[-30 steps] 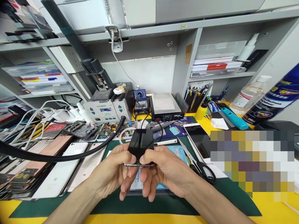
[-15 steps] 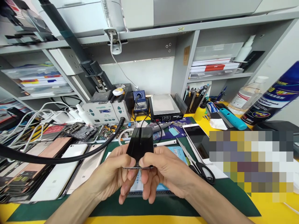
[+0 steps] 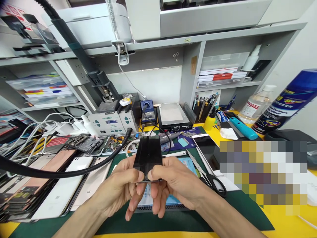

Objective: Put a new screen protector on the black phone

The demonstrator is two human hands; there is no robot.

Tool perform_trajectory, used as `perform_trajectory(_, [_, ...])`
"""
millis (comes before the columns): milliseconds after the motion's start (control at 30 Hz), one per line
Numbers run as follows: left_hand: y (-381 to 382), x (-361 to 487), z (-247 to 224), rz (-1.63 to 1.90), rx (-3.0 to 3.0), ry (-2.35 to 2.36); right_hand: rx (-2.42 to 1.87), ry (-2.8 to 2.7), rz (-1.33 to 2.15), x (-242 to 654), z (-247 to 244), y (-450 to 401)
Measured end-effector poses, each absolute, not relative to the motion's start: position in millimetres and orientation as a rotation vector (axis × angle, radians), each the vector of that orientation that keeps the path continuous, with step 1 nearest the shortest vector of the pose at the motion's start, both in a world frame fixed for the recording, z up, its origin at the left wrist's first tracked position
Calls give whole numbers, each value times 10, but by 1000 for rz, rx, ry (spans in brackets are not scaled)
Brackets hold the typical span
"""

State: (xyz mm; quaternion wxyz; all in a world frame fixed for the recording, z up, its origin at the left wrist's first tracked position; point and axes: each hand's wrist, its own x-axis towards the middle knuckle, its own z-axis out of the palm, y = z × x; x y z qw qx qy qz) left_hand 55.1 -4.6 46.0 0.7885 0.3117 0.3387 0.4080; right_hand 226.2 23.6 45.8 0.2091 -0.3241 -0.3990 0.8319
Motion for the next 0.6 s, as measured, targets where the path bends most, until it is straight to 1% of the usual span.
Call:
perform_trajectory(133, [-41, 551, 453, 891, 665, 700, -912, -1113, 2300, 2254, 462, 236])
perform_trajectory(333, [-47, 533, 472, 884, 673, 680, -774, -1077, 2338, 2259, 462, 233])
perform_trajectory(600, [-55, 524, 475, 876, 691, 706, -794, -1078, 2330, 2252, 450, 232])
